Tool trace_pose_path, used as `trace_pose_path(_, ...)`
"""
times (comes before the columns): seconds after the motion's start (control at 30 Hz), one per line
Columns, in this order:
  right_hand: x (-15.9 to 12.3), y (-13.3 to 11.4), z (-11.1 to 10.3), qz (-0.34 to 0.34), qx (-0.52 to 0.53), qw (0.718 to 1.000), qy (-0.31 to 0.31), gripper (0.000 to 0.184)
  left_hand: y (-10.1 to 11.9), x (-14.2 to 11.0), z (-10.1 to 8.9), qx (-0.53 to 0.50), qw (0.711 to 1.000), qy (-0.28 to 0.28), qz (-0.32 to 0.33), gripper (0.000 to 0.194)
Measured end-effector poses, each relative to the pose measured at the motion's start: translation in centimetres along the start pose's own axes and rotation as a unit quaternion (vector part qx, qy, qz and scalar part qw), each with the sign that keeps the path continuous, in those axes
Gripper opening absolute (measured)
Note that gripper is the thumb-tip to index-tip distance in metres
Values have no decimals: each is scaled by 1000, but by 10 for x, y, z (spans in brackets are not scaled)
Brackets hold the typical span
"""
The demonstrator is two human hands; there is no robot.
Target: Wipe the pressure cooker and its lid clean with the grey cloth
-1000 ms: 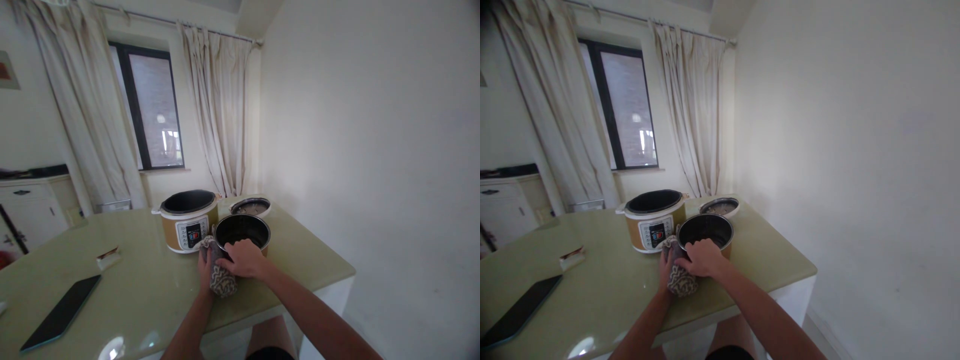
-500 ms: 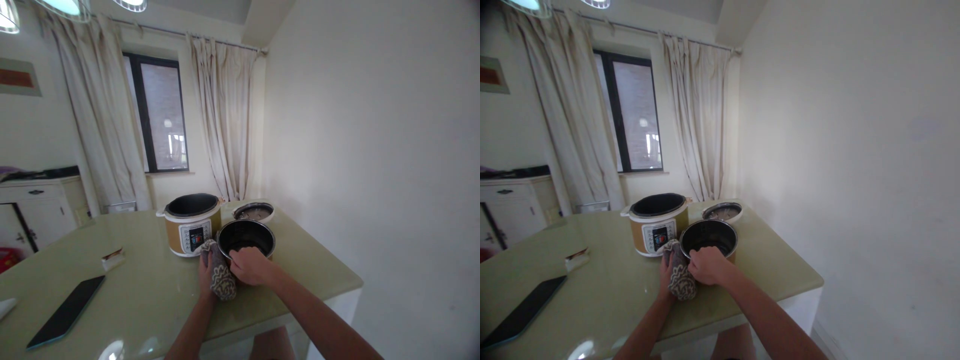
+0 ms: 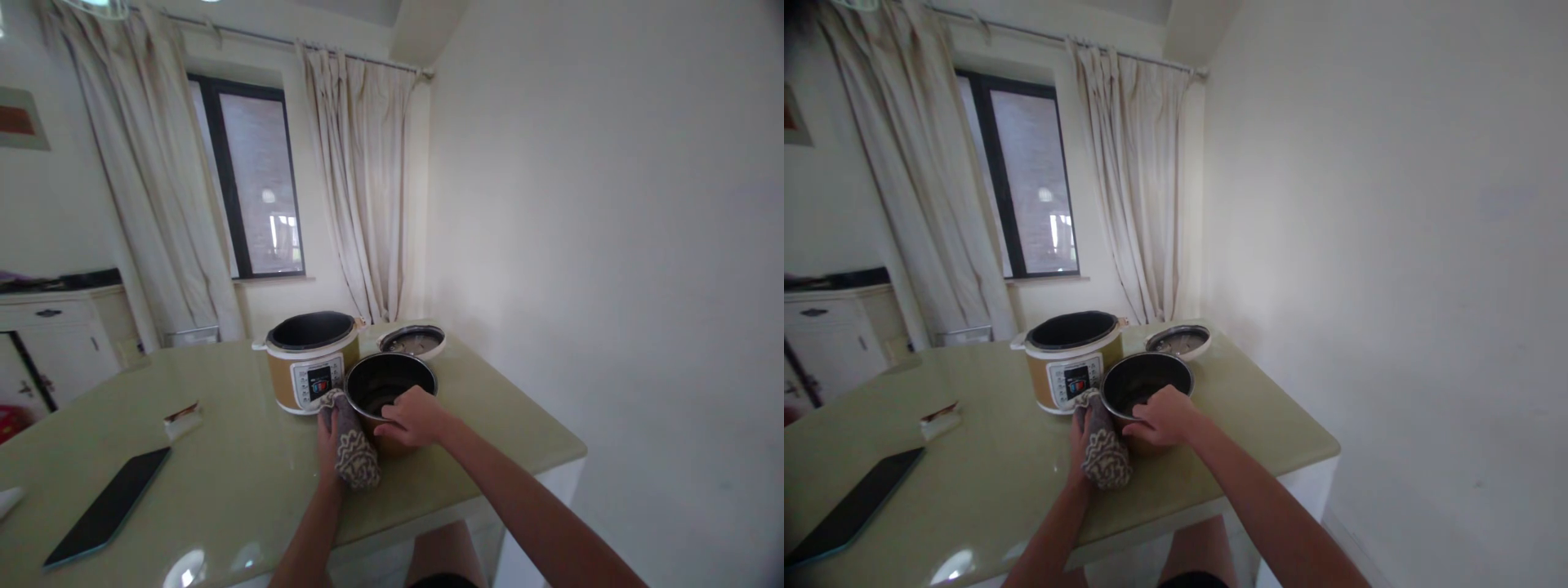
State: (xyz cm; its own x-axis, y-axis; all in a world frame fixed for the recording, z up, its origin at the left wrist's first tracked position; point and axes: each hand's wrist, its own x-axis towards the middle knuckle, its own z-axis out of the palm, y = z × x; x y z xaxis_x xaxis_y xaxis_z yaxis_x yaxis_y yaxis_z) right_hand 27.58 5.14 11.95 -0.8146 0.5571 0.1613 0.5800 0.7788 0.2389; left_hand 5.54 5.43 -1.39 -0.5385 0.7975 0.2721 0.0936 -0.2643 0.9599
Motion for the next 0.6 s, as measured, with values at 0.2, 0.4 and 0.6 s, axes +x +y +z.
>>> trace_pose_path(0.2,-1,24,20,18,-7,998,64,63,10,-35,9,63,997,-35,36,33)
trace_pose_path(0.4,-3,28,17,32,102,990,92,63,44,-97,32,102,964,-228,98,35)
trace_pose_path(0.6,-44,-13,8,195,273,844,419,59,81,-110,41,85,966,-221,102,34)
